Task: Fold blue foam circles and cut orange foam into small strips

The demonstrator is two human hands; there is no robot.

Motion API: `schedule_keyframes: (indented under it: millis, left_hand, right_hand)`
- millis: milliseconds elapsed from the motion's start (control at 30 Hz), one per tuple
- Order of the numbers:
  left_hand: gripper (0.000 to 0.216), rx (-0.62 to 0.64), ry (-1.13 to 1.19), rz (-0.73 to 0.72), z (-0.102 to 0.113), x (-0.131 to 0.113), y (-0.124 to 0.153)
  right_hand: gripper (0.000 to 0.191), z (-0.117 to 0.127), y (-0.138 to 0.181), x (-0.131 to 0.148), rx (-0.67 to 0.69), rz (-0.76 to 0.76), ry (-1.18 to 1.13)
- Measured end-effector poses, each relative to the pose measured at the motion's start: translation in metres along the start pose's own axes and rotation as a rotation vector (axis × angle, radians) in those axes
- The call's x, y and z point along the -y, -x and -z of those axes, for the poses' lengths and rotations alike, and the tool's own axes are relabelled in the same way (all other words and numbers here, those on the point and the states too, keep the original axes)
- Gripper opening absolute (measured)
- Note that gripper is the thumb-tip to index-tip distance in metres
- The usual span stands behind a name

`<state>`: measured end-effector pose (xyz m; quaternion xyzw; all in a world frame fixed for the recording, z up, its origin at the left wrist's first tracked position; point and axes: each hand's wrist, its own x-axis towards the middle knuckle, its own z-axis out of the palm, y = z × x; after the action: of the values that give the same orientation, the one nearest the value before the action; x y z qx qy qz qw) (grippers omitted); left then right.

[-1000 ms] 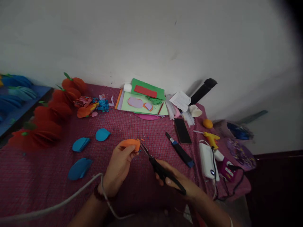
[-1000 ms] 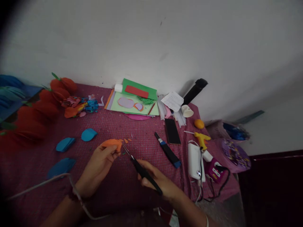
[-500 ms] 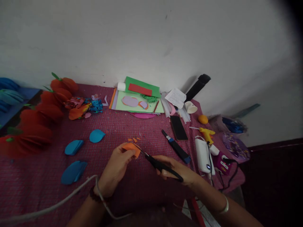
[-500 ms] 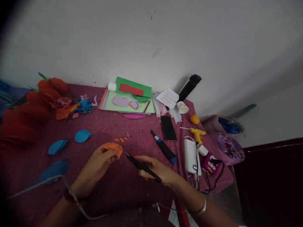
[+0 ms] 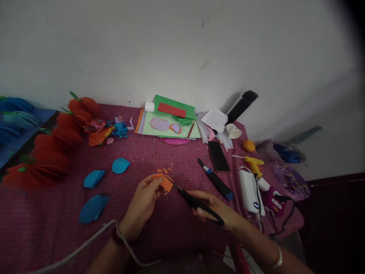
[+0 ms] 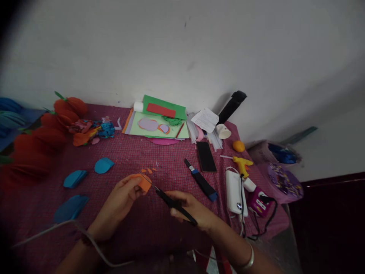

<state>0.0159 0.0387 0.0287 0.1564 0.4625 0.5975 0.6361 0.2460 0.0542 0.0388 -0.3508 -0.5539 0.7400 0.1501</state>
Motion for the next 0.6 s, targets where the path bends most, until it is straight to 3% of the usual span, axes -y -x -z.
schedule_keyframes:
  millis: [400, 600]
  left_hand:
    - [0.013, 0.045, -0.200, -0.095, 0.005, 0.000, -0.004]
    - [0.012, 0.020, -0.198, -0.098, 0.004, 0.001, -0.002]
  right_hand:
    - [0.060, -0.007, 0.005, 0.006, -0.035, -0.035, 0.052]
    - [0.058, -0.006, 0.009, -0.004, -0.004, 0.003, 0.100]
